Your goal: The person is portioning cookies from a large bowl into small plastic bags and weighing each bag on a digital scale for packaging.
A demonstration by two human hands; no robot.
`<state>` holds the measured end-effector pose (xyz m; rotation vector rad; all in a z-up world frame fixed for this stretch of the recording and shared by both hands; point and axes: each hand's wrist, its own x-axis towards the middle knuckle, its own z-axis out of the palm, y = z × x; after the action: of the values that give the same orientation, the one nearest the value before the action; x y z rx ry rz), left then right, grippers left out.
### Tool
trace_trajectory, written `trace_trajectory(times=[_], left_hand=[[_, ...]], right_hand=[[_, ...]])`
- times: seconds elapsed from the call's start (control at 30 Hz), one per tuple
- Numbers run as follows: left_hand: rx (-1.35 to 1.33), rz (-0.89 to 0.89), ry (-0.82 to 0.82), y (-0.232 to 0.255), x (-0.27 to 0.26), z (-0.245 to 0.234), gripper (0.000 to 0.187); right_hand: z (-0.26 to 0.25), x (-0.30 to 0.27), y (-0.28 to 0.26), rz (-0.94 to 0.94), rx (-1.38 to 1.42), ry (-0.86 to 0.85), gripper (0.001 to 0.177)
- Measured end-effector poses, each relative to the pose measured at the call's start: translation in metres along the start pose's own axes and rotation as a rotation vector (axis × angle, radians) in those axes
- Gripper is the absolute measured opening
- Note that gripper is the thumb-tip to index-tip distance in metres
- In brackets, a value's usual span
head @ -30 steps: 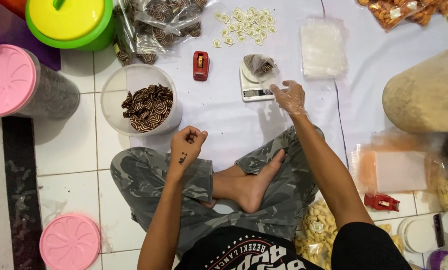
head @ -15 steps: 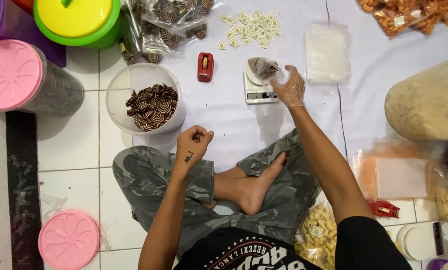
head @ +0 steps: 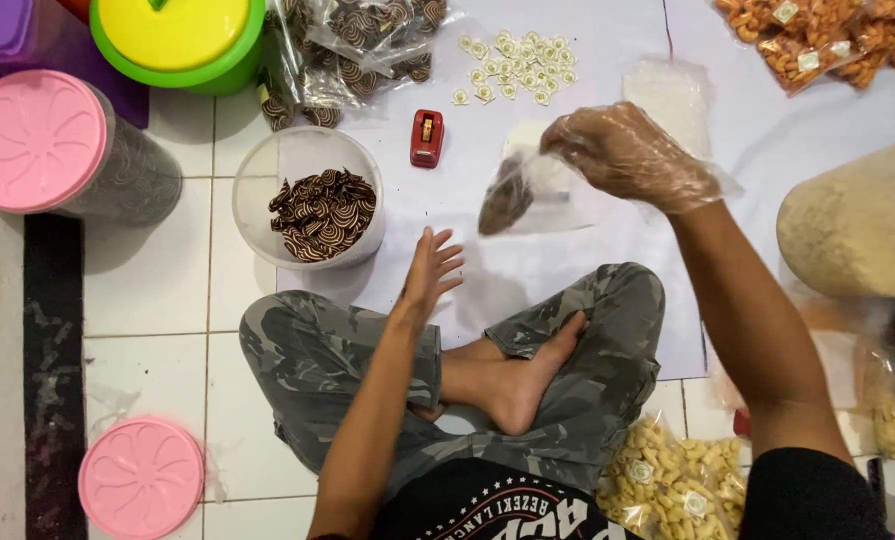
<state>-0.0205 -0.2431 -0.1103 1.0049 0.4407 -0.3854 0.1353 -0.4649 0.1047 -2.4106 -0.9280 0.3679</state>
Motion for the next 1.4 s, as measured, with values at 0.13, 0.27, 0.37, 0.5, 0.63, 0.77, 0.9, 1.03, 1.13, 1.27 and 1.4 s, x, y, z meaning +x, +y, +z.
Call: trace_trajectory(times=[0.13,0.27,0.37,0.5,0.63,0.77,0.9,1.03,1.13,1.27,1.4], left_hand=[[-0.294,0.025,-0.169,-0.006,0.021,0.012,0.097],[-0.586,0.13,-0.328,-0.003,0.014,0.03,0.071],[-0.69,0.265,-0.334,0.0,0.0,0.034,0.052],[-0.702,0.39,-0.277,0.014,-0.021,0.028,0.056],[-0.727,0.444,-0.308,0.018,-0.033,0.021,0.06],[-0.713,0.29,-0.329,0.027,-0.038,0.02,0.058],[-0.703,-0.098,-0.52,0.03,-0.037,0.006,0.043],[-0.742,-0.228,-0.797,0.031,-0.031,-0.012,0.05],[-0.867,-0.281,-0.952,0.034,-0.029,-0.013,0.051],[-0.789,-0.187,-0.774,0.06,-0.056,0.002,0.036],[-0.527,0.105,-0.045,0.074,-0.091,-0.012,0.039]], right_hand=[[-0.012,-0.01,-0.069,0.028,0.036,-0.131,0.024],[0.003,-0.007,-0.064,-0.201,0.03,-0.002,0.023],[0.005,-0.006,-0.057,-0.294,-0.011,0.079,0.044],[0.007,0.002,-0.05,-0.168,-0.084,0.042,0.02],[0.017,0.008,-0.063,-0.186,-0.052,0.235,0.014],[0.005,0.009,-0.139,-0.073,0.262,0.127,0.024],[-0.006,0.012,-0.174,-0.176,0.332,0.025,0.033],[-0.01,0.006,-0.184,-0.303,0.331,0.129,0.022],[-0.02,0.0,-0.187,-0.541,0.052,0.219,0.012],[-0.027,-0.011,-0.183,-0.545,0.029,0.259,0.009],[-0.021,-0.015,-0.176,-0.329,0.215,0.343,0.015]])
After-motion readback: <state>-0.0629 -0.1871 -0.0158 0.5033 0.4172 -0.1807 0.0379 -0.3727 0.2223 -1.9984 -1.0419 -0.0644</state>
